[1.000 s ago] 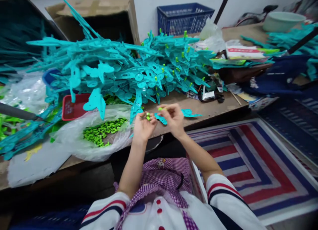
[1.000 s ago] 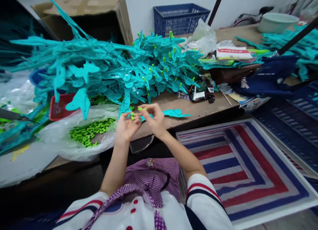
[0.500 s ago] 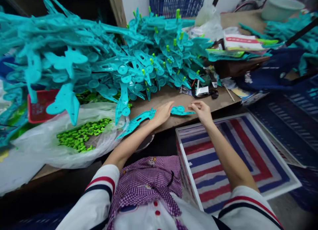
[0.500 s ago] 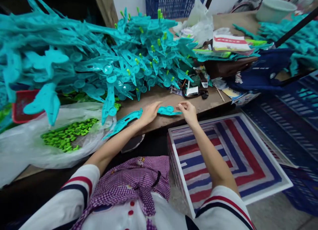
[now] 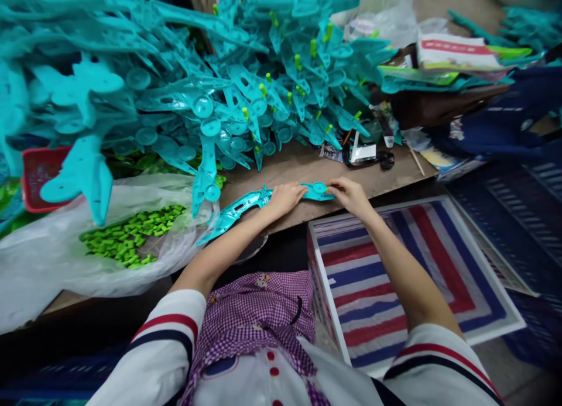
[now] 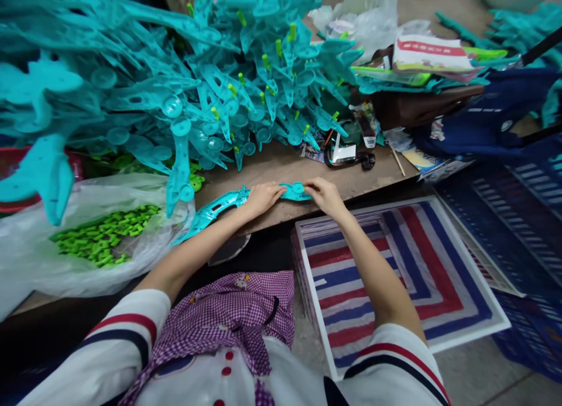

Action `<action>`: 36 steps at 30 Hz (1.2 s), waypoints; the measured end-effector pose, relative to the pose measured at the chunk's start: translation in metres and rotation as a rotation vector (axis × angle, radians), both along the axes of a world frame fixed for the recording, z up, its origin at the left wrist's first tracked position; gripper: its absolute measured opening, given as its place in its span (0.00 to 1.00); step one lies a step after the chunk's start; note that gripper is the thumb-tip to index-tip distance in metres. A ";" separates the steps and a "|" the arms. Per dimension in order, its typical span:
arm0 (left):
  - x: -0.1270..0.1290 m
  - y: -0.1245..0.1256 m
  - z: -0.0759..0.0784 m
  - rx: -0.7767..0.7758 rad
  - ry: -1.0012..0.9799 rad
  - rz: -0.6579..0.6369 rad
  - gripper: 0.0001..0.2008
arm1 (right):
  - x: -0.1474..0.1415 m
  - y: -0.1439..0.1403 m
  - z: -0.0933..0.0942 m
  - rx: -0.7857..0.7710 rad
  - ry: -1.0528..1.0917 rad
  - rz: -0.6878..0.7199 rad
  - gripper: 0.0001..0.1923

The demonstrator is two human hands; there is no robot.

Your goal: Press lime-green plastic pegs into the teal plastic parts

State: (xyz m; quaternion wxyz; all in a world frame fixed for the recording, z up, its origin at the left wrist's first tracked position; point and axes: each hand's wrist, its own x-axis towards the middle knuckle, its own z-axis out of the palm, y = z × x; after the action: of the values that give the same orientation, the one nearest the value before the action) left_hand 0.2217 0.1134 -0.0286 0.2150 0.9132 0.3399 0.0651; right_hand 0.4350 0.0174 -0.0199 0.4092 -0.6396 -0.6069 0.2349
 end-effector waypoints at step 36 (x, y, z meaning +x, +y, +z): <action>-0.001 -0.001 0.012 -0.055 0.027 -0.016 0.20 | -0.032 -0.009 -0.011 0.073 -0.379 0.009 0.15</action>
State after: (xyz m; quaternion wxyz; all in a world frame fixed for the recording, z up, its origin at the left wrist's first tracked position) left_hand 0.2206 0.1122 -0.0164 0.2362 0.9105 0.3370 0.0417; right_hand 0.4032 0.0084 -0.0307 0.3093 -0.6545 -0.6839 0.0900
